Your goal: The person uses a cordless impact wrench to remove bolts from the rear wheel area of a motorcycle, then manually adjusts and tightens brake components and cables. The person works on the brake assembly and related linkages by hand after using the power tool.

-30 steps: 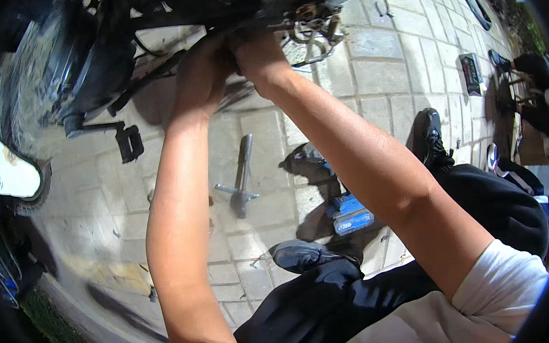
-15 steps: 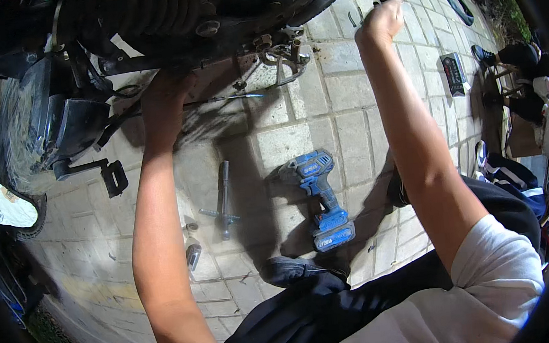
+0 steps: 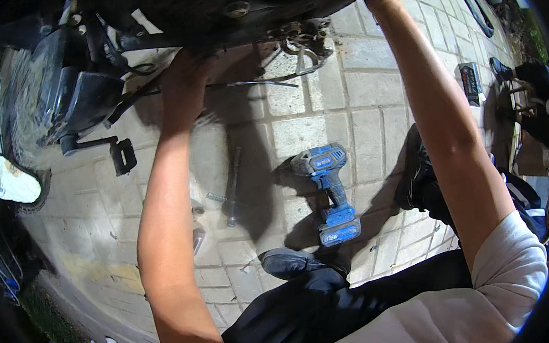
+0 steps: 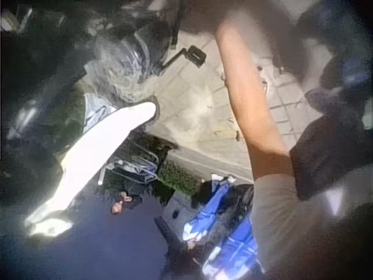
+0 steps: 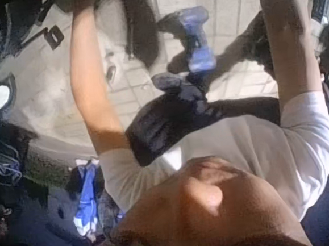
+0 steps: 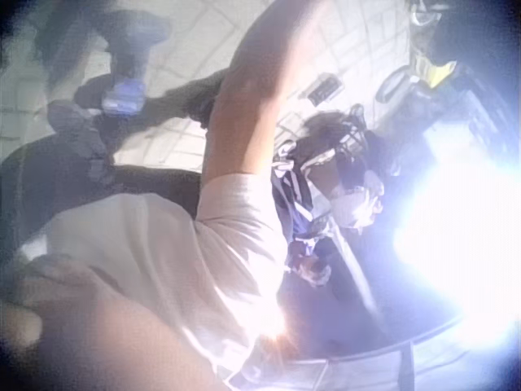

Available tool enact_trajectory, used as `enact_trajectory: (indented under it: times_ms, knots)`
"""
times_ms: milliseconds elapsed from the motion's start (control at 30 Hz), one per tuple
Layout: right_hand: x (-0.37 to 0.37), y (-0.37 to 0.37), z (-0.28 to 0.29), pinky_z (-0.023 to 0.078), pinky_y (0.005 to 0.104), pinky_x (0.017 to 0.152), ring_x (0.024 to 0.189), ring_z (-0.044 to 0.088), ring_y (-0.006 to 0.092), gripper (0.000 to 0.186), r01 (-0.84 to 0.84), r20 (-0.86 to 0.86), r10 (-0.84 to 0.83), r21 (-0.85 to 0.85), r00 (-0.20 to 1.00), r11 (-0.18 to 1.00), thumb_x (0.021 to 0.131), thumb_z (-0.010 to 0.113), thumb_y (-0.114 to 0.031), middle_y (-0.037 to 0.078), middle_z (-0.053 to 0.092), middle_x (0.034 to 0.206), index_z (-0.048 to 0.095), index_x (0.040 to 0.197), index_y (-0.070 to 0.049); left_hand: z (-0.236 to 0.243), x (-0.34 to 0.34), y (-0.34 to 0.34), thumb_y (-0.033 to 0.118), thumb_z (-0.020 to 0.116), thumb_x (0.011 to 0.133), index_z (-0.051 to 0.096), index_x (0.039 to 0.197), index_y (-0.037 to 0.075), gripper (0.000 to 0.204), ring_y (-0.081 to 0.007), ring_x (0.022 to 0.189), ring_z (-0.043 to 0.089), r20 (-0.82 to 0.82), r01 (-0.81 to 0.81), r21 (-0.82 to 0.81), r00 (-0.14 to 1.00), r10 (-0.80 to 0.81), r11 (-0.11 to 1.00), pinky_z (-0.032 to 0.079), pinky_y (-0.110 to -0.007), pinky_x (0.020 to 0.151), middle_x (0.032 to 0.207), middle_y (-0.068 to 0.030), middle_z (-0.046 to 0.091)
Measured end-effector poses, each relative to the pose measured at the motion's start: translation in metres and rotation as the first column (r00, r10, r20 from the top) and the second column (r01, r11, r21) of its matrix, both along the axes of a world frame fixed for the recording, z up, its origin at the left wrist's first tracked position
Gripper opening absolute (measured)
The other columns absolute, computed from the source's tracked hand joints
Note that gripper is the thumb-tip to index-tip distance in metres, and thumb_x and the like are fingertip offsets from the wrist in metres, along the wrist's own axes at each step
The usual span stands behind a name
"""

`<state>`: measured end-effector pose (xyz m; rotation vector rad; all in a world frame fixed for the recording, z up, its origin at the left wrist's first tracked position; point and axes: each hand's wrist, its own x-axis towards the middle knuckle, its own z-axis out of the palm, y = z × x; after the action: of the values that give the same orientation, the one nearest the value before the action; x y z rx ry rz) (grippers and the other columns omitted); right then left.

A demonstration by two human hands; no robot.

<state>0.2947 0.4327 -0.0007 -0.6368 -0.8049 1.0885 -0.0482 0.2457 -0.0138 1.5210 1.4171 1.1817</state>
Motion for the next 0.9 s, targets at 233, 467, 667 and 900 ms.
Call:
enact_trajectory:
  times_ms: [233,467,667,900]
  knots:
    - [-0.006,0.002,-0.007,0.036,0.0341,0.102,0.120,0.045,0.0239,0.055,0.041,0.367,-0.073,0.095,0.928,0.995,0.099,0.035,-0.040,0.013,0.050,0.130,0.038,0.137,-0.001,0.000,-0.001,0.000,0.013,0.065,0.082,0.060,0.105,0.000,0.028,-0.0146,0.087,0.060,0.038,0.027,0.048,0.999,-0.028,0.998,0.046,-0.028,0.078,0.099,-0.0079,0.067]
    - [0.001,-0.072,-0.010,0.041,0.0359,0.072,0.091,0.053,0.0189,0.048,0.399,0.353,-0.278,-0.339,0.893,0.852,0.094,0.045,-0.047,0.005,0.061,0.101,0.059,0.106,-0.003,-0.005,-0.002,0.006,0.012,0.065,0.083,0.058,0.109,0.000,0.030,-0.0165,0.092,0.061,0.100,0.039,0.043,0.994,-0.043,0.998,0.046,-0.029,0.084,0.101,-0.0061,0.066]
    - [-0.022,-0.300,-0.040,0.040,0.0261,0.054,0.060,0.050,0.0113,0.028,0.295,0.644,0.321,-0.662,0.695,0.689,0.089,0.060,-0.025,0.004,0.055,0.067,0.058,0.081,0.001,-0.003,0.009,-0.002,0.007,0.060,0.088,0.055,0.113,-0.001,0.027,-0.0203,0.099,0.060,0.689,0.138,-0.245,0.721,0.072,0.960,0.050,-0.032,0.085,0.107,-0.0094,0.061]
    - [0.007,-0.378,-0.057,0.048,0.0330,0.075,0.078,0.061,0.0187,0.056,0.075,0.255,0.947,-0.967,0.196,0.245,0.075,0.075,-0.041,0.014,0.066,0.082,0.062,0.098,0.008,0.000,0.008,0.002,0.004,0.057,0.089,0.058,0.107,-0.001,0.018,-0.0192,0.091,0.062,0.764,0.158,-0.417,0.593,0.252,0.895,0.055,-0.031,0.077,0.104,-0.0104,0.062]
